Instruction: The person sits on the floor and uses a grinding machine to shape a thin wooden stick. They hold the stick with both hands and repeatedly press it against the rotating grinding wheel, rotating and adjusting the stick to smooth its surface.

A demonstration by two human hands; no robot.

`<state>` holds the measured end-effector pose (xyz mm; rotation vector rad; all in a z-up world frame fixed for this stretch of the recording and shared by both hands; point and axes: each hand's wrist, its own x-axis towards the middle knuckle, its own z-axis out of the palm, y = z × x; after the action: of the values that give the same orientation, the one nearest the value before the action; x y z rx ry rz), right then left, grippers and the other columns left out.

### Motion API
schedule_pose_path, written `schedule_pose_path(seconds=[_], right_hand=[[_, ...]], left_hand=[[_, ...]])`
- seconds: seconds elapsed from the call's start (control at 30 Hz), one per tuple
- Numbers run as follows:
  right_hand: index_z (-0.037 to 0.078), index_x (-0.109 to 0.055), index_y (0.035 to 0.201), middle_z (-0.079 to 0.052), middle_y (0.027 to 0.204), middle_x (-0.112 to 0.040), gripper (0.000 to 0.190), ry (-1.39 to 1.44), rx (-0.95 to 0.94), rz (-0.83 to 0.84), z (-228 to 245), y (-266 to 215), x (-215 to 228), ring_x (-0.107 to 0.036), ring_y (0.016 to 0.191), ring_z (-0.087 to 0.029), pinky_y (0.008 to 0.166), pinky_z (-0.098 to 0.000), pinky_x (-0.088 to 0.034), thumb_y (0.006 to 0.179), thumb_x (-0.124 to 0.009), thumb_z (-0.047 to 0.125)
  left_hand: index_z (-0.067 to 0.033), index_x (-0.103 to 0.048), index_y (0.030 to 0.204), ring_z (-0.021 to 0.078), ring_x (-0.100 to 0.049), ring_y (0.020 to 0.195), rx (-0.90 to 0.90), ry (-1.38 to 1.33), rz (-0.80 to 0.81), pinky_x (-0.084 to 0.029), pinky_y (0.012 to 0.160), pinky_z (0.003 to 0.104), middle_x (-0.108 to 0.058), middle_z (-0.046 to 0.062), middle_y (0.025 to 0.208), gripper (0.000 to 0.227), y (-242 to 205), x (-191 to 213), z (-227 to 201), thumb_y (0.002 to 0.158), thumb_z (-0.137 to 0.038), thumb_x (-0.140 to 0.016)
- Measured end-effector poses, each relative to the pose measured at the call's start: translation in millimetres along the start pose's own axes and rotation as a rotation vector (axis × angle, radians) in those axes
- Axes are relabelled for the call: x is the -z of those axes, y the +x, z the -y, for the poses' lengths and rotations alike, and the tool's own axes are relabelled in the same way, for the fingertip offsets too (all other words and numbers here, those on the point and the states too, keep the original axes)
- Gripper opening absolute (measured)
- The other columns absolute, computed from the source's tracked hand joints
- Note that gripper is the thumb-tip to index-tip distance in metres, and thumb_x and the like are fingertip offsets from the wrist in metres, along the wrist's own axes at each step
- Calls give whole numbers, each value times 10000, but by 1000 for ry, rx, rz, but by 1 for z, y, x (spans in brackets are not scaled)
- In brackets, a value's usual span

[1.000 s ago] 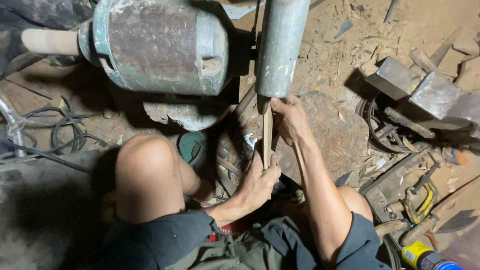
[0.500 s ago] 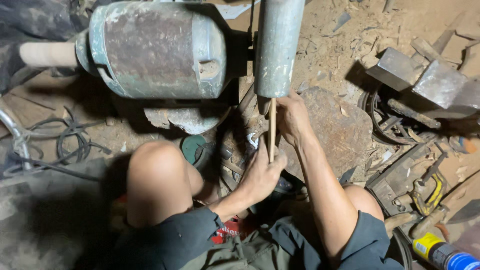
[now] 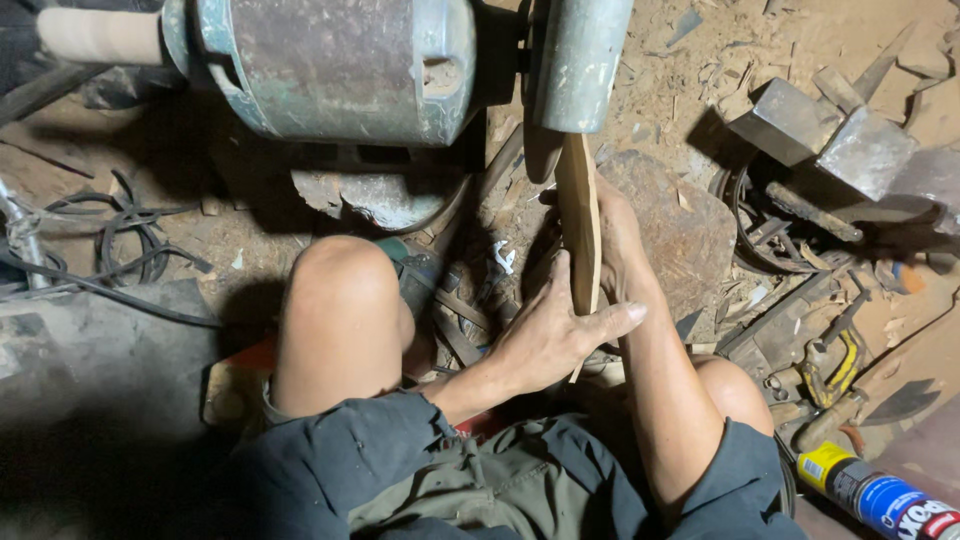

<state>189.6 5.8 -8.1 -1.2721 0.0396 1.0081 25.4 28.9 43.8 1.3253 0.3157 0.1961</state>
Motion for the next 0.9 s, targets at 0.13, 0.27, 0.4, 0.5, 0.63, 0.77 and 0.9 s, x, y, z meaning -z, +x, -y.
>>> schedule_pose_path(seconds=[0.13, 0.27, 0.4, 0.5, 0.63, 0.77, 0.9], right_hand=[[29, -672, 1211, -28, 846, -668, 347, -19, 0, -1, -3, -3, 7, -608, 622, -79, 518, -226, -508, 1056, -563, 320], [20, -609, 1306, -16, 909, -604, 422, -60, 10, 80, -5, -7, 7, -580, 731, -128, 644, -303, -524, 1056, -596, 360], [170, -397, 1580, 6, 1063, -629, 692, -158, 27, 189, -4, -8, 5, -550, 895, -146, 914, -387, -499, 941, -619, 319], [112, -337, 1629, 11, 1068, -651, 787, -81, 3, 268, -5, -2, 8, -548, 942, -153, 1021, -403, -441, 935, -695, 210], [94, -361, 1591, -42, 1087, -691, 737, -110, 48, 195, -7, 17, 7, -596, 991, -168, 1022, -369, -468, 928, -676, 156], [21, -494, 1486, -63, 1090, -708, 621, -94, 66, 152, -8, 32, 11, -625, 1006, -182, 973, -358, -509, 912, -689, 152], [-46, -602, 1363, -67, 1054, -678, 459, -67, 77, 146, -11, 49, 15, -610, 998, -185, 946, -360, -497, 959, -701, 151]], left_hand=[[89, -334, 1469, 234, -598, 1156, 27, -13, -2, -521, 983, 352, -594, 172, 1242, 829, 3, -2, 0, 930, -435, -681], [22, -330, 1488, 287, -628, 896, 272, 5, -34, -544, 765, 424, -626, 156, 1124, 744, 3, 3, 15, 946, -373, -653], [59, -397, 1265, 232, -594, 803, 313, 184, -124, -536, 711, 385, -578, 137, 932, 458, -6, 4, 51, 943, -221, -565], [36, -420, 1212, 236, -569, 907, -327, 736, -161, -516, 853, 355, -552, 128, 1013, 255, -8, 6, 89, 1005, -84, -509], [11, -491, 1125, 217, -593, 836, -33, 381, -154, -515, 732, 349, -587, 114, 937, 152, 3, 9, 119, 990, -56, -514], [-21, -532, 1058, 200, -544, 778, 39, 247, -222, -477, 678, 367, -549, 94, 862, 111, 19, 3, 105, 971, -89, -521], [-9, -539, 969, 202, -532, 676, 332, 111, -275, -470, 615, 389, -532, 108, 720, 182, 29, 8, 73, 936, -187, -522]])
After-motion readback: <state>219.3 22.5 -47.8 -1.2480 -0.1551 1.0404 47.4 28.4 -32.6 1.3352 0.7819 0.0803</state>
